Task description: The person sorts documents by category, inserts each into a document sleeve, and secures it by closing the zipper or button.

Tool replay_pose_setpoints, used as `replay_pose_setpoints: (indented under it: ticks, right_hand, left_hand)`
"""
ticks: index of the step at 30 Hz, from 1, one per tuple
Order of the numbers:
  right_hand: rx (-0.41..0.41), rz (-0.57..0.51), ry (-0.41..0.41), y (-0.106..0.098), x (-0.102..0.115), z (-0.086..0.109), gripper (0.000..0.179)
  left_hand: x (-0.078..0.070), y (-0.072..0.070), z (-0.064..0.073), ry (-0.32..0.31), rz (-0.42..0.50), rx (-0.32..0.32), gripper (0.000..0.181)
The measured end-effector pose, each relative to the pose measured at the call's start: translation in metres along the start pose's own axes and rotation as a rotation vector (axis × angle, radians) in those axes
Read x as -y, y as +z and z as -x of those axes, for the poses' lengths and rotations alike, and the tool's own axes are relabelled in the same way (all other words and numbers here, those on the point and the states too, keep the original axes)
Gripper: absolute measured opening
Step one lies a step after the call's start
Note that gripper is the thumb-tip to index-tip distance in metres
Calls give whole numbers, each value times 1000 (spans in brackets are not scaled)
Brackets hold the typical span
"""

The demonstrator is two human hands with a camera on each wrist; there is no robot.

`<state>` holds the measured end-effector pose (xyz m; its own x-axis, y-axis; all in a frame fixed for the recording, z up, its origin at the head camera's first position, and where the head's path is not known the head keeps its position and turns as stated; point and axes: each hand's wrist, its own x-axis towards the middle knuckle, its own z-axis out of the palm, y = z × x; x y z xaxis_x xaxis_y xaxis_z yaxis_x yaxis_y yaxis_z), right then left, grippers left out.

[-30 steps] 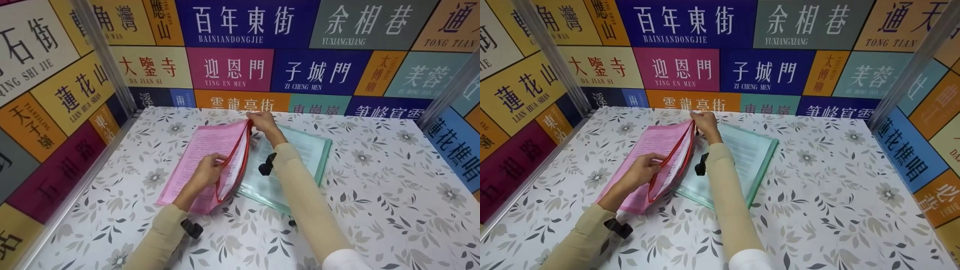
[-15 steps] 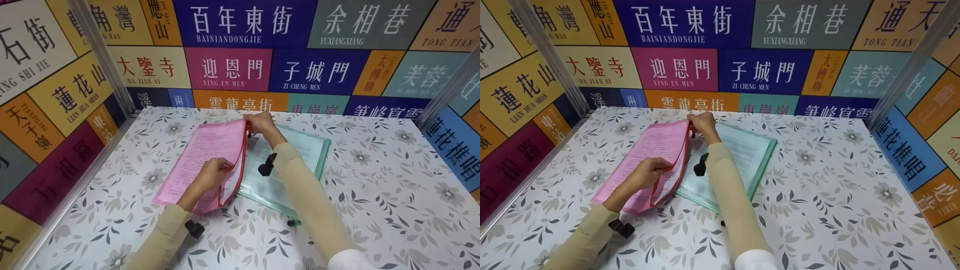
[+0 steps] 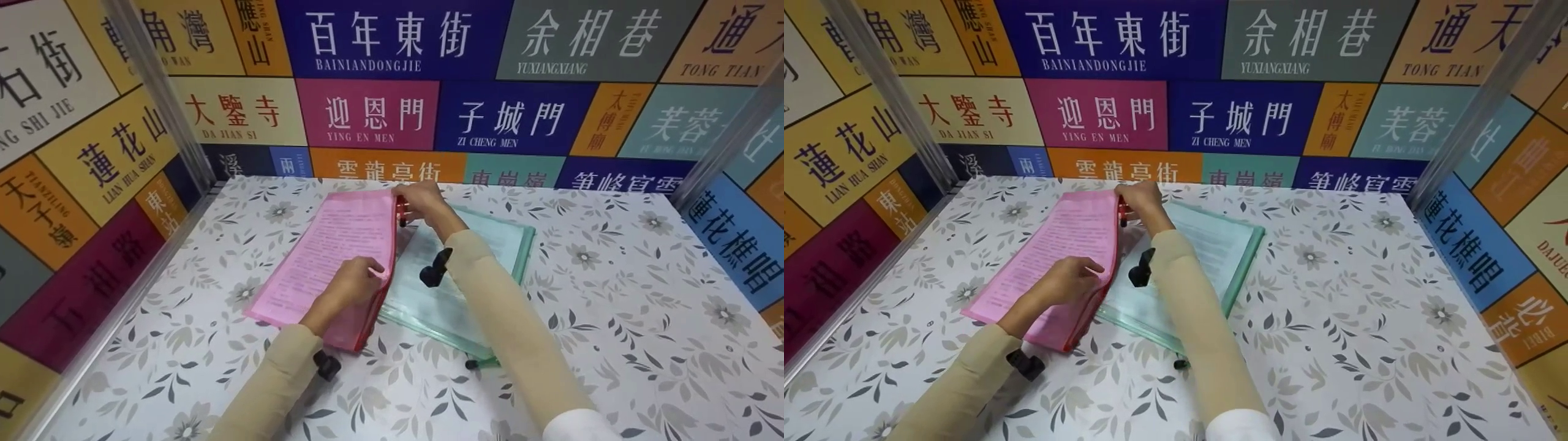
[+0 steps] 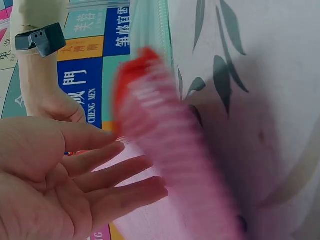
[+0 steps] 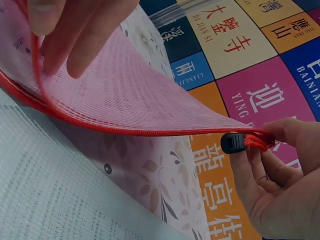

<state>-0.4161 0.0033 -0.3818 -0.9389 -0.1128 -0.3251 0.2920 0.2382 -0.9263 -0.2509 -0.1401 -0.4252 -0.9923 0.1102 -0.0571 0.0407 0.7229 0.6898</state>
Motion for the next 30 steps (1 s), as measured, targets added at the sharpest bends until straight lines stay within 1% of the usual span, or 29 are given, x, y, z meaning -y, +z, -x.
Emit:
replay_pose_setpoints:
  ticks: [4, 7, 9, 11, 16, 20, 22, 25, 27, 30]
  right_hand:
    - [5, -12, -4, -1, 1, 2, 22]
    - [6, -11, -6, -2, 0, 3, 23]
    - [5, -3, -4, -2, 0, 3, 24]
    - [3, -2, 0, -3, -1, 3, 25]
    - [0, -16, 8, -5, 0, 3, 29]
    - [5, -22, 32, -7, 1, 3, 30]
    - [3, -23, 42, -8, 2, 3, 29]
    - [5, -31, 36, -9, 1, 4, 28]
    - [3, -32, 27, -9, 1, 4, 27]
    - [4, -30, 16, -9, -1, 5, 27]
  left_hand:
    - [-8, 1, -7, -30, 59, -14, 24]
    - [-13, 3, -16, -52, 122, -52, 24]
    - [-17, 4, -23, -78, 181, -75, 26]
    - [-21, 5, -30, -89, 238, -108, 28]
    - [-31, 6, -47, -137, 422, -146, 32]
    - [-34, 7, -57, -210, 551, -135, 34]
    - [-35, 8, -61, -253, 597, -133, 36]
    - [-36, 9, -67, -316, 646, -130, 41]
    - [-36, 10, -69, -332, 667, -134, 43]
    - [-36, 11, -72, -338, 710, -126, 45]
